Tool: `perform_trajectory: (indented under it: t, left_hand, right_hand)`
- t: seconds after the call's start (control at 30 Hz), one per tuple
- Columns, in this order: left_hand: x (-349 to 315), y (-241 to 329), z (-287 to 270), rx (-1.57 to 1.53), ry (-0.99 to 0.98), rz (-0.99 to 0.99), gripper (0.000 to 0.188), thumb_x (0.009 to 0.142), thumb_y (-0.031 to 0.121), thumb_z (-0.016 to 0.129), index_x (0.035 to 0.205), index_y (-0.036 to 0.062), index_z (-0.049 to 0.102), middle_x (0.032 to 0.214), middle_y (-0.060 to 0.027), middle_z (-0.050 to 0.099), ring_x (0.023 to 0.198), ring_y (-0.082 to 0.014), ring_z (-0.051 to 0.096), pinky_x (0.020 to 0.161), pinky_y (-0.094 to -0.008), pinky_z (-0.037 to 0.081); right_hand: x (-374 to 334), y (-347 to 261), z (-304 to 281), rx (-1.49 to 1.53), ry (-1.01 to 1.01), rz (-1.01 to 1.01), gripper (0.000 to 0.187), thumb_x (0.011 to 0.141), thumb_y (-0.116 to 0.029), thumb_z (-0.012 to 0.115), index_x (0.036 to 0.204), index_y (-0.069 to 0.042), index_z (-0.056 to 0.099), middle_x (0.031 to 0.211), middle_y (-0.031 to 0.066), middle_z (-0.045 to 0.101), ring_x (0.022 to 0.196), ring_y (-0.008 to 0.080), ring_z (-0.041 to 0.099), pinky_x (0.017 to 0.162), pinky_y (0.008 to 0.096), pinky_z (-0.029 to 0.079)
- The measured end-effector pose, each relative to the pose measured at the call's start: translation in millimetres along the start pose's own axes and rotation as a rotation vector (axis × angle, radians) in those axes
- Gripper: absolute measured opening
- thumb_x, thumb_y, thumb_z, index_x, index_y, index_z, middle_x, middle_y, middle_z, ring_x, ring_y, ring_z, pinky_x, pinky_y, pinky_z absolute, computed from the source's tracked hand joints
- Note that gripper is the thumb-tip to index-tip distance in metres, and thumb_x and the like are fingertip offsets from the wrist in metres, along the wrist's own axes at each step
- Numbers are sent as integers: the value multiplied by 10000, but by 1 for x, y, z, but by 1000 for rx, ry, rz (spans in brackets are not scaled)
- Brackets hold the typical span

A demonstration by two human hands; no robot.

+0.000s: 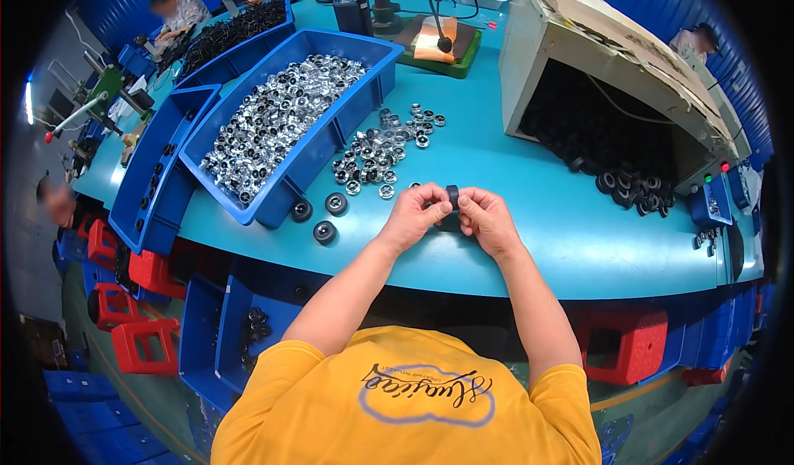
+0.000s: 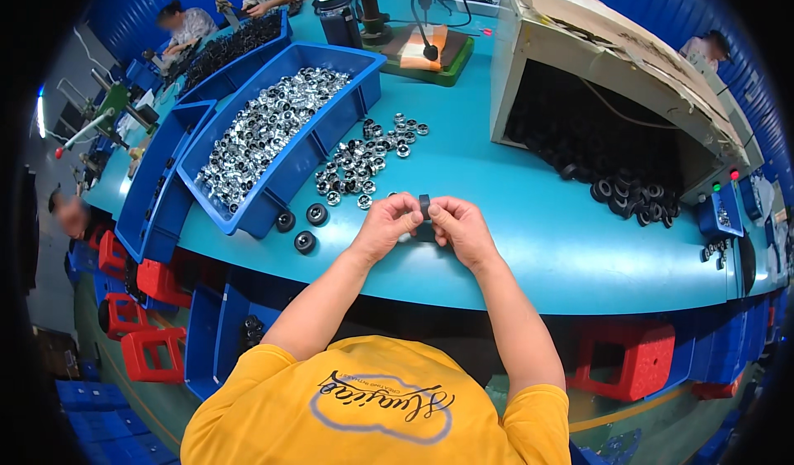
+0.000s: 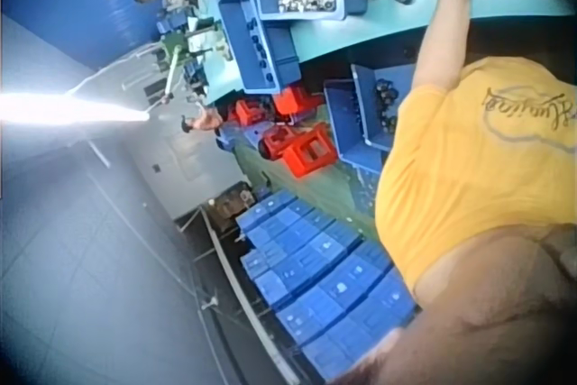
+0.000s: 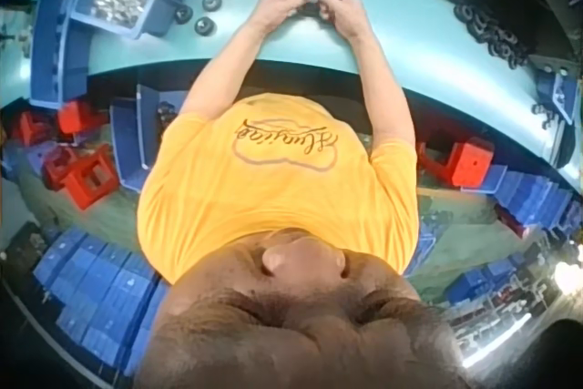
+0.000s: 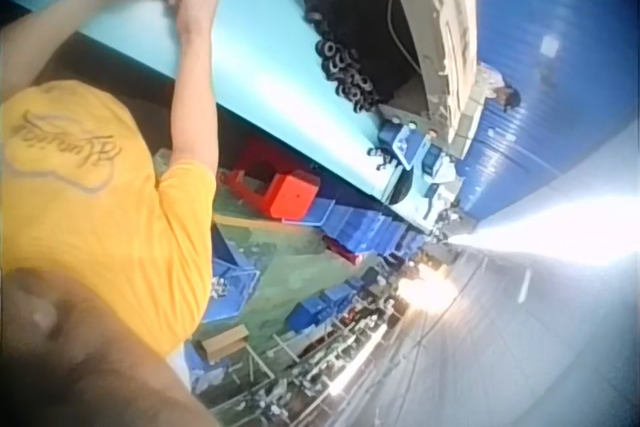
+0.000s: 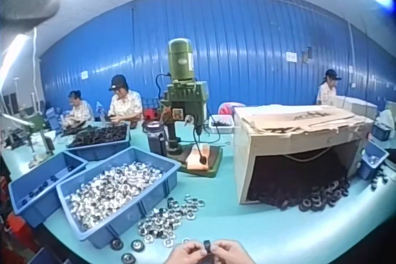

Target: Assembling toy wheels by manually pressing tires onto hubs.

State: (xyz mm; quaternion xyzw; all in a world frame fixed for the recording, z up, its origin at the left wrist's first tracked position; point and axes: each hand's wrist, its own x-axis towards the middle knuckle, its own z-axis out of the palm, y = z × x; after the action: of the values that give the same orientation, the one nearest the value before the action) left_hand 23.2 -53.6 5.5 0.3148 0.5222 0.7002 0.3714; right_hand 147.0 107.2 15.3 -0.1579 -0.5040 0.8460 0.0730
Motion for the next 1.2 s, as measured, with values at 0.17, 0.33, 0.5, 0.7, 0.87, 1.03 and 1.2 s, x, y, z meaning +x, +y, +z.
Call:
perform_trajectory:
  t: [0.17,0.33,0.5,0.7,0.87,1.03,1.2]
  left_hand:
    - [-3,10,1,-187,18,-127,221,974,276,772,1010,77,684,933,15,665,806,-99,607,740,-238,482]
    - [-2,-5,-5,-204,5,-44,212,988,259,753,1040,70,673,955,5,675,829,-100,612,753,-250,497]
    - [1,-5,-6,-178,4,-39,208,1002,240,736,1076,54,677,960,-1,680,846,-106,616,764,-267,515]
    - [-5,7,4,-56,46,-49,255,1013,225,717,1144,6,727,952,-13,672,846,-105,617,744,-274,529]
    - [-5,7,2,33,98,22,205,1003,184,723,1076,-4,756,952,-6,647,836,-100,611,724,-267,525]
    - [-6,1,2,334,155,158,121,964,124,744,1000,9,730,921,-5,625,818,-104,599,710,-269,500]
    - [-6,7,12,664,172,382,103,925,85,751,923,20,672,870,-30,609,802,-132,586,716,-286,480]
  right_hand:
    - [1,-1,-4,-264,-17,-114,149,958,-173,782,987,-63,685,758,-40,585,624,40,526,532,207,424]
    - [-2,-5,11,-530,46,-291,132,911,-119,796,920,-43,688,851,-22,592,692,59,543,593,226,439]
    - [-7,-11,14,-506,86,-243,134,872,-85,812,899,-22,696,880,-3,591,749,84,551,670,256,456]
    - [-5,-9,1,-692,61,-503,111,837,-54,827,892,-22,736,858,-1,589,726,86,561,633,277,455]
    - [-7,-11,5,-704,46,-439,108,855,-73,834,904,-22,752,820,-17,593,703,76,563,612,262,447]
    - [-3,-7,-1,-386,30,-162,159,930,-187,811,939,-45,740,810,-30,617,625,62,538,544,225,429]
    - [-4,-8,-1,-192,11,-53,221,964,-256,786,1010,-47,729,785,-31,618,609,49,510,534,211,420]
